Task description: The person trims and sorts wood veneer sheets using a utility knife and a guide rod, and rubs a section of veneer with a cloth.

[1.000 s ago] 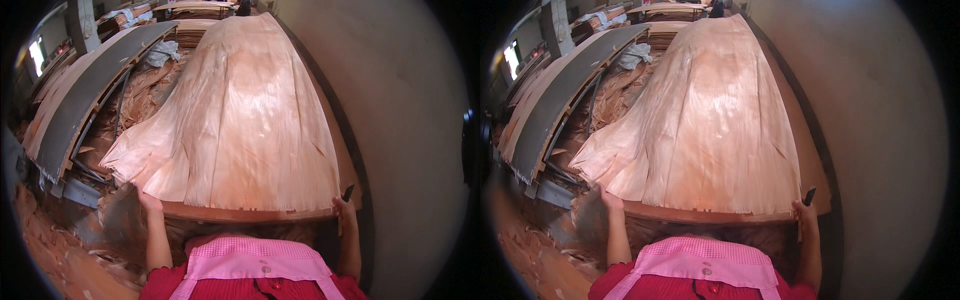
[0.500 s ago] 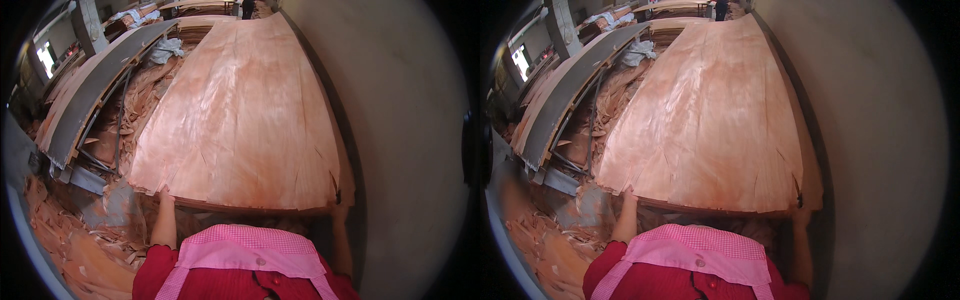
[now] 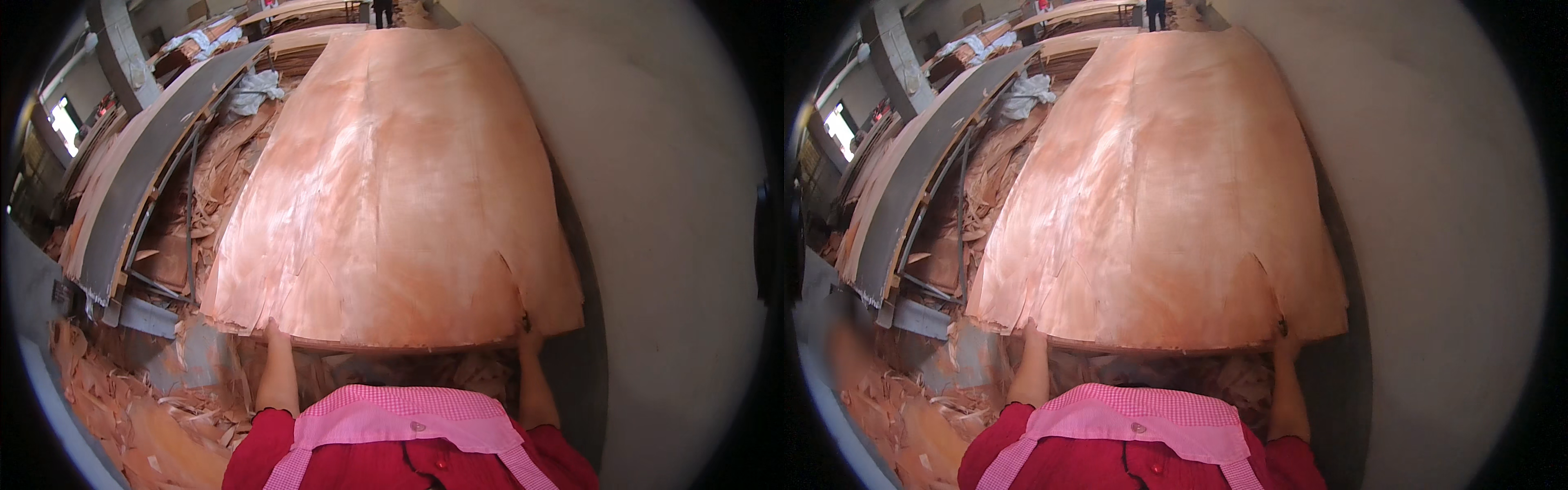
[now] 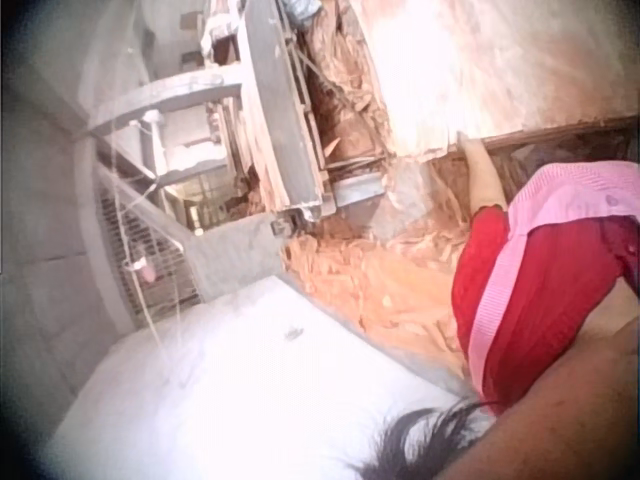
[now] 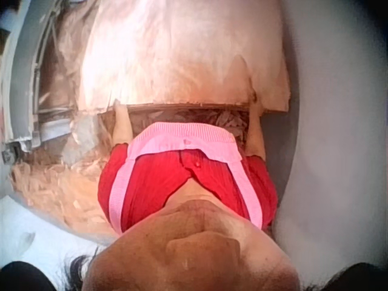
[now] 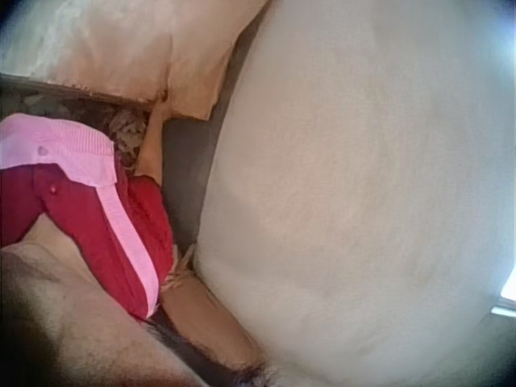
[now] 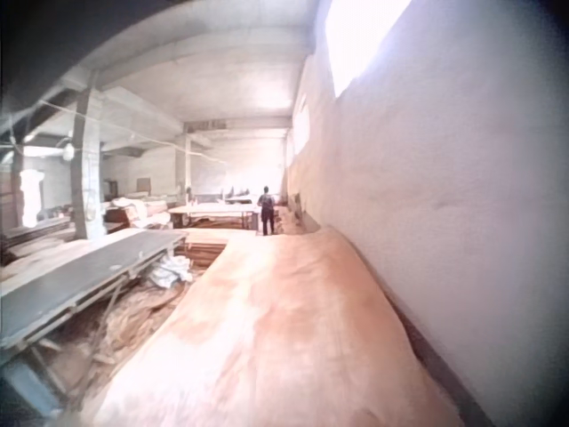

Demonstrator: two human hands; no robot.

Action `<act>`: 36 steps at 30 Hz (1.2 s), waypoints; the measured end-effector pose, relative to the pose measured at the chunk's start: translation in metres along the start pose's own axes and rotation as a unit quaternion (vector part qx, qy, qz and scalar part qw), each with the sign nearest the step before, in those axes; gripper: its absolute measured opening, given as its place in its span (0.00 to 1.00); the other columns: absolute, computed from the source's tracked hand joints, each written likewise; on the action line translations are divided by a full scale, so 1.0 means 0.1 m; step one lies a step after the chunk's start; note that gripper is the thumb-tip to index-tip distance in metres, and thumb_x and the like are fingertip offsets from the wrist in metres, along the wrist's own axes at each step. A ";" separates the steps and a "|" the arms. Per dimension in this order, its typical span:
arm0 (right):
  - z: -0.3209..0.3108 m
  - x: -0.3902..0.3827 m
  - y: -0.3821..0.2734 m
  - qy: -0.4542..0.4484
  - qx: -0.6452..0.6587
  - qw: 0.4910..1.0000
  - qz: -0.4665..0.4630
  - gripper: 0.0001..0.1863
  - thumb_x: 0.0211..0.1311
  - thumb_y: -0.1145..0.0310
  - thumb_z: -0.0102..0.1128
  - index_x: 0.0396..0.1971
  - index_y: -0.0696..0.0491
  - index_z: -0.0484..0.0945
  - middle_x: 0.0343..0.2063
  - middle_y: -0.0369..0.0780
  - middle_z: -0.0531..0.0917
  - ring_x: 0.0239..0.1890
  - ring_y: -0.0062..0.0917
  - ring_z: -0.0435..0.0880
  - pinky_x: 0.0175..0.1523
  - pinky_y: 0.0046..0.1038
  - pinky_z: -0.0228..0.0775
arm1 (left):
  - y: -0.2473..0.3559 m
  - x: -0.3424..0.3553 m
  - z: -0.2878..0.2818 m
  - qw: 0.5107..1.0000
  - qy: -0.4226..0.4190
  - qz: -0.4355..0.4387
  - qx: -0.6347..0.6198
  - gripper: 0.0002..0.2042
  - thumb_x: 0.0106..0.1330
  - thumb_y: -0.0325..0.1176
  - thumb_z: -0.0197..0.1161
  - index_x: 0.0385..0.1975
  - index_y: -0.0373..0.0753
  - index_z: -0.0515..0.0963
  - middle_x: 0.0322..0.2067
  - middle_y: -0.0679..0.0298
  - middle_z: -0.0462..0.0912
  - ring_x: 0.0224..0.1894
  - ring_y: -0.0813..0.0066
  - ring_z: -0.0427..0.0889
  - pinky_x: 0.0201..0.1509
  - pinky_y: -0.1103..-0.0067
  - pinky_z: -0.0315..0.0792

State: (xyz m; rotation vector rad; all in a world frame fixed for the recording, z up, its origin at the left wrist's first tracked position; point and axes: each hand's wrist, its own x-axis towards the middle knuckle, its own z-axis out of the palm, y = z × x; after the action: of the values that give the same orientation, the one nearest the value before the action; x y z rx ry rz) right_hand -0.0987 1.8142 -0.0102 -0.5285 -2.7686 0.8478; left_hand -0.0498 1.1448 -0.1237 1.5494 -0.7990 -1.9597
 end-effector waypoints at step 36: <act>0.28 0.91 1.49 0.147 0.385 0.835 0.365 0.24 0.45 0.82 0.60 0.47 0.60 0.69 0.35 0.40 0.76 0.31 0.26 0.76 0.32 0.26 0.68 | 0.05 0.27 -0.57 0.768 -0.400 0.130 0.483 0.16 0.62 0.30 0.54 0.48 0.30 0.67 0.47 0.55 0.73 0.48 0.60 0.73 0.52 0.71 0.70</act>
State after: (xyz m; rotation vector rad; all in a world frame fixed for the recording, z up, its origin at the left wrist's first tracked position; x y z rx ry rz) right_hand -0.1484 1.9504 -0.1105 -1.3947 -1.6675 1.7175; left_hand -0.0001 1.1153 -0.1483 0.7917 -2.5300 -2.0431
